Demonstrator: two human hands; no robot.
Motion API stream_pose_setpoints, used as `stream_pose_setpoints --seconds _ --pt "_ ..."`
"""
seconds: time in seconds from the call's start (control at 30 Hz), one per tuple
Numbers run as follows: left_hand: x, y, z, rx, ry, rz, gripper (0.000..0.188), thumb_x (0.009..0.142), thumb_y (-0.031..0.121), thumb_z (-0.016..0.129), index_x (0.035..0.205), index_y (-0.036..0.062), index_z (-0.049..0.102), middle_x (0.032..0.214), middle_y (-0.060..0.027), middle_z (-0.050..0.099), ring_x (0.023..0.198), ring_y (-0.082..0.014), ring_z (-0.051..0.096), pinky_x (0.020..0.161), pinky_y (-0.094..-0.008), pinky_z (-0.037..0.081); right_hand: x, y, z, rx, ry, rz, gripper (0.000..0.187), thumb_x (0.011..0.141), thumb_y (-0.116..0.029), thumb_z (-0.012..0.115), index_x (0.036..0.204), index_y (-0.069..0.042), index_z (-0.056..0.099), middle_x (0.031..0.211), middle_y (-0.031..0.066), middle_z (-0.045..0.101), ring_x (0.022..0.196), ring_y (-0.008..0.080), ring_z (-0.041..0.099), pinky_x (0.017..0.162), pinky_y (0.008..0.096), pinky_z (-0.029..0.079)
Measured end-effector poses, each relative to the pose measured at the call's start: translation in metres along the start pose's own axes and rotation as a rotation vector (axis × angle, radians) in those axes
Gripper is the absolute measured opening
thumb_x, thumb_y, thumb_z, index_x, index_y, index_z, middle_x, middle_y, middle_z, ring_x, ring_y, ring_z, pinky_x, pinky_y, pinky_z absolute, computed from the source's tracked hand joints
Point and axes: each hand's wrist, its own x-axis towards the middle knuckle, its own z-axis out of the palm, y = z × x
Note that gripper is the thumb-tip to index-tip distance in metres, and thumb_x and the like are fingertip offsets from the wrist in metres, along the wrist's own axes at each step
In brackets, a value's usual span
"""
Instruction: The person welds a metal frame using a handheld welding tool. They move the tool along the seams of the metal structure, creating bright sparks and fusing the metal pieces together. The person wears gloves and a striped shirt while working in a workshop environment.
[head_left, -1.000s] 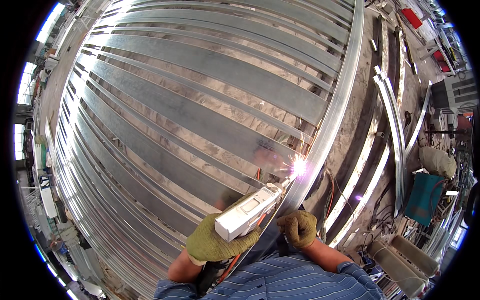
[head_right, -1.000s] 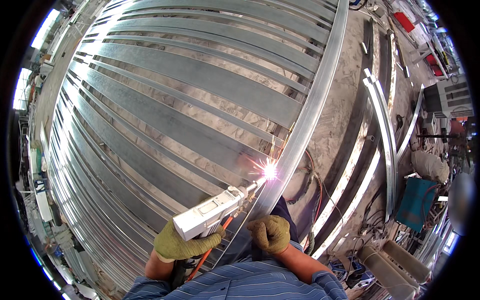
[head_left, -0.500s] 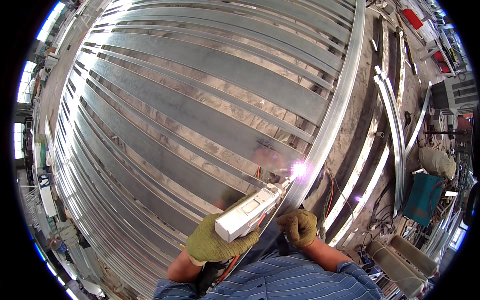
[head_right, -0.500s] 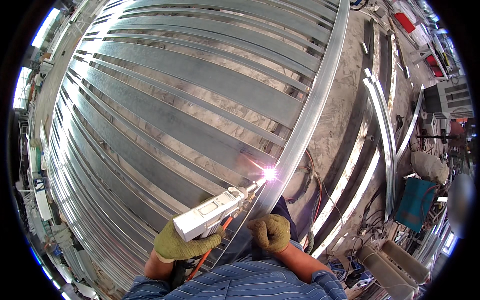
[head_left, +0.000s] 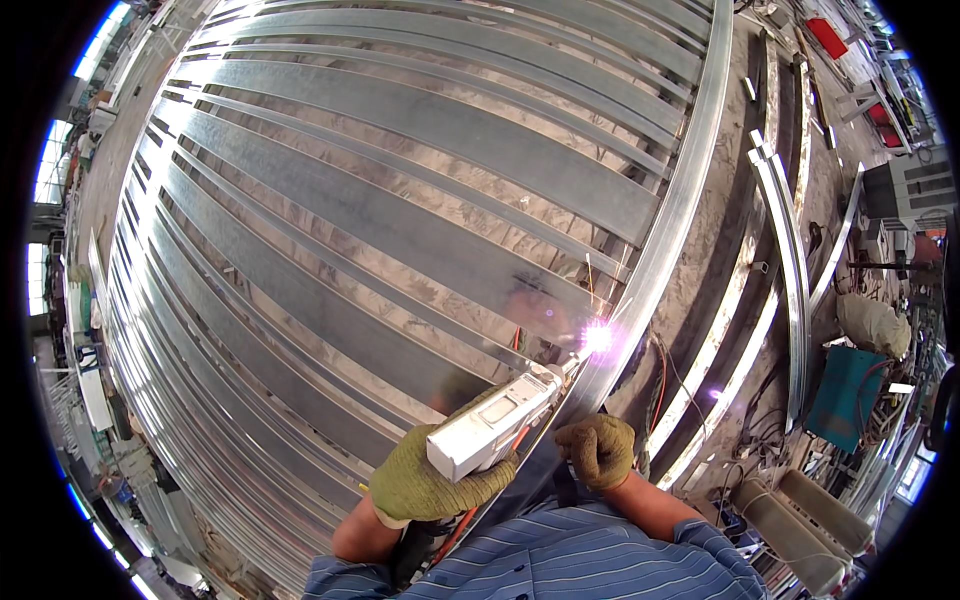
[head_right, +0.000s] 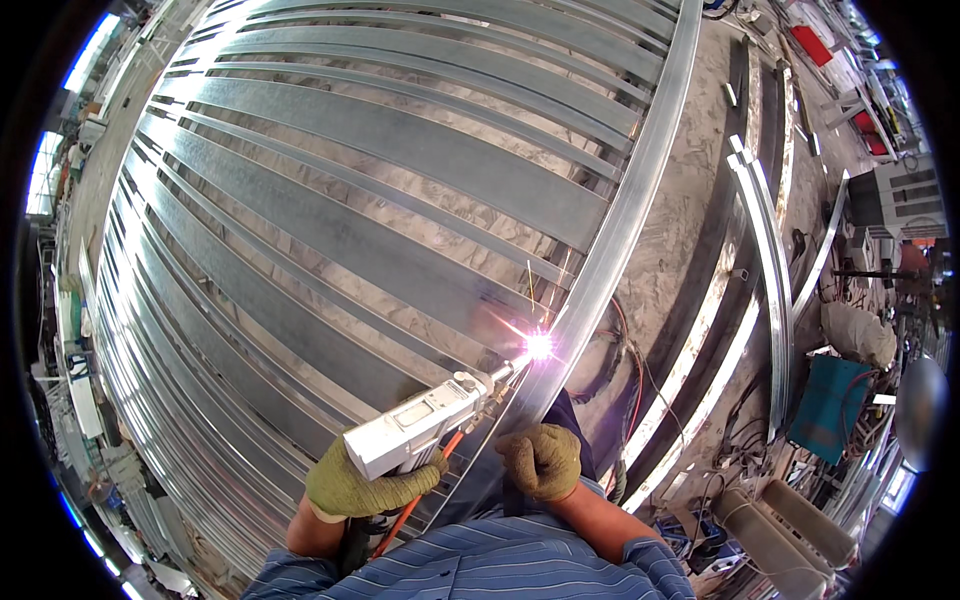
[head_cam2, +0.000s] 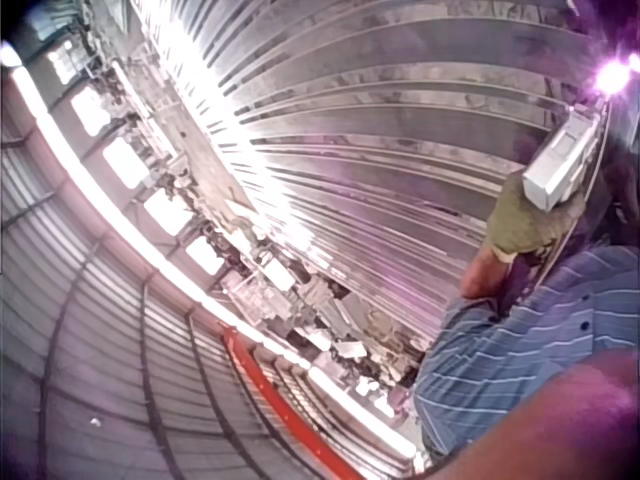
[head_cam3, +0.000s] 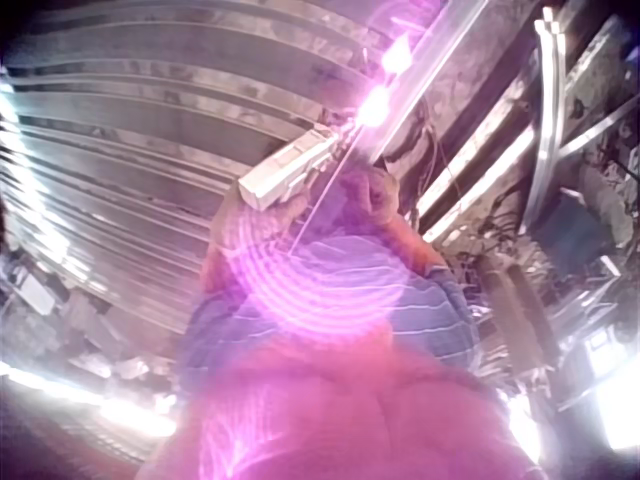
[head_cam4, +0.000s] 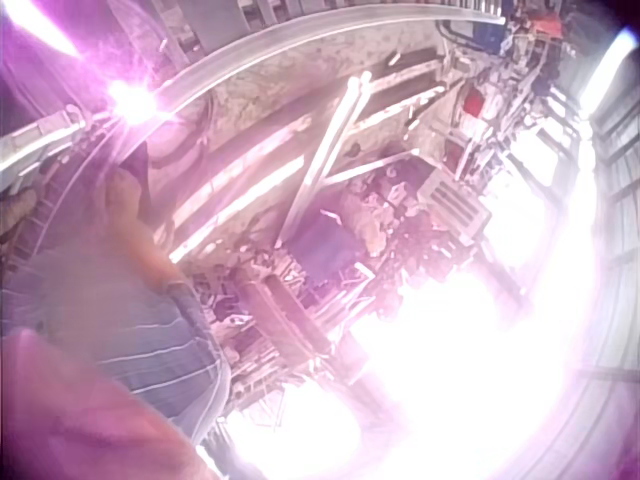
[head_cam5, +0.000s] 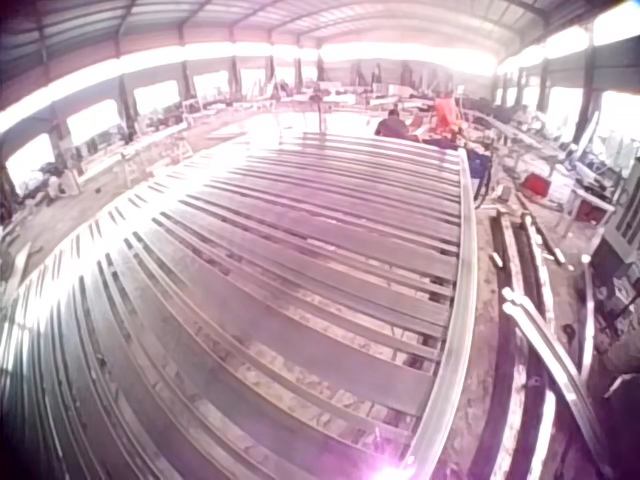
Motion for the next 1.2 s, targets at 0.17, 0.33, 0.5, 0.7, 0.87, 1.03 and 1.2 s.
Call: stream_pose_setpoints --seconds 0.17,0.33,0.5,0.7,0.87,1.03,1.2 --pt "-0.003 -0.003 0.0 0.02 -0.001 0.005 0.06 0.093 0.026 0.09 0.144 0.0029 0.071 0.118 -0.0139 0.082 0.102 -0.0218 0.08 0.087 -0.0339 0.063 0.002 -0.002 0.0 -0.035 -0.013 -0.058 0.017 0.103 -0.016 0.063 0.094 -0.013 0.078 0.08 0.0064 0.078 0.07 0.0286 0.076 0.066 0.0404 0.059" --pt "-0.004 -0.001 -0.001 0.002 -0.029 -0.043 0.06 0.095 0.029 0.088 0.145 0.0026 0.07 0.123 -0.0173 0.082 0.105 -0.0278 0.082 0.089 -0.0356 0.064 0.001 0.0 -0.001 -0.031 -0.014 -0.025 0.019 0.104 -0.018 0.063 0.095 -0.013 0.078 0.078 0.006 0.078 0.069 0.0283 0.076 0.065 0.0405 0.059" --pt "-0.009 -0.011 0.002 0.029 -0.018 0.008 0.061 0.095 0.03 0.088 0.146 0.0021 0.069 0.124 -0.0167 0.082 0.106 -0.0272 0.082 0.089 -0.0342 0.063 0.002 -0.003 -0.002 -0.017 -0.036 0.034 0.021 0.105 -0.019 0.063 0.094 -0.013 0.079 0.077 0.007 0.077 0.069 0.0289 0.076 0.065 0.0407 0.059" --pt "-0.006 -0.002 -0.002 0.049 -0.031 -0.022 0.064 0.095 0.031 0.089 0.148 0.0015 0.067 0.124 -0.017 0.082 0.105 -0.0267 0.082 0.088 -0.0338 0.063 0.002 -0.003 -0.002 -0.024 -0.018 0.028 0.02 0.103 -0.02 0.064 0.092 -0.014 0.08 0.078 0.0076 0.077 0.07 0.03 0.076 0.066 0.0416 0.059" --pt "-0.009 -0.004 -0.001 -0.01 -0.034 -0.049 0.062 0.096 0.03 0.088 0.147 0.0014 0.068 0.122 -0.0173 0.082 0.104 -0.0268 0.082 0.088 -0.034 0.063 0.002 -0.005 -0.002 -0.034 -0.032 0.044 0.019 0.102 -0.019 0.064 0.093 -0.014 0.081 0.079 0.0077 0.078 0.071 0.0303 0.076 0.067 0.0423 0.06" --pt "-0.01 -0.008 -0.001 0.003 -0.028 -0.016 0.059 0.096 0.03 0.087 0.145 0.0017 0.069 0.121 -0.0168 0.082 0.102 -0.028 0.081 0.087 -0.0347 0.062 -0.002 0.001 -0.001 -0.027 -0.034 0.071 0.02 0.102 -0.019 0.064 0.093 -0.014 0.082 0.079 0.0075 0.078 0.071 0.0302 0.076 0.067 0.0423 0.06" --pt "-0.01 -0.005 -0.001 -0.016 -0.02 -0.012 0.058 0.097 0.031 0.087 0.145 0.003 0.07 0.119 -0.0167 0.082 0.099 -0.0292 0.081 0.084 -0.0362 0.062 -0.001 -0.001 0.0 -0.016 -0.011 0.045 0.02 0.101 -0.019 0.065 0.093 -0.014 0.082 0.078 0.007 0.078 0.07 0.0297 0.076 0.067 0.042 0.059"
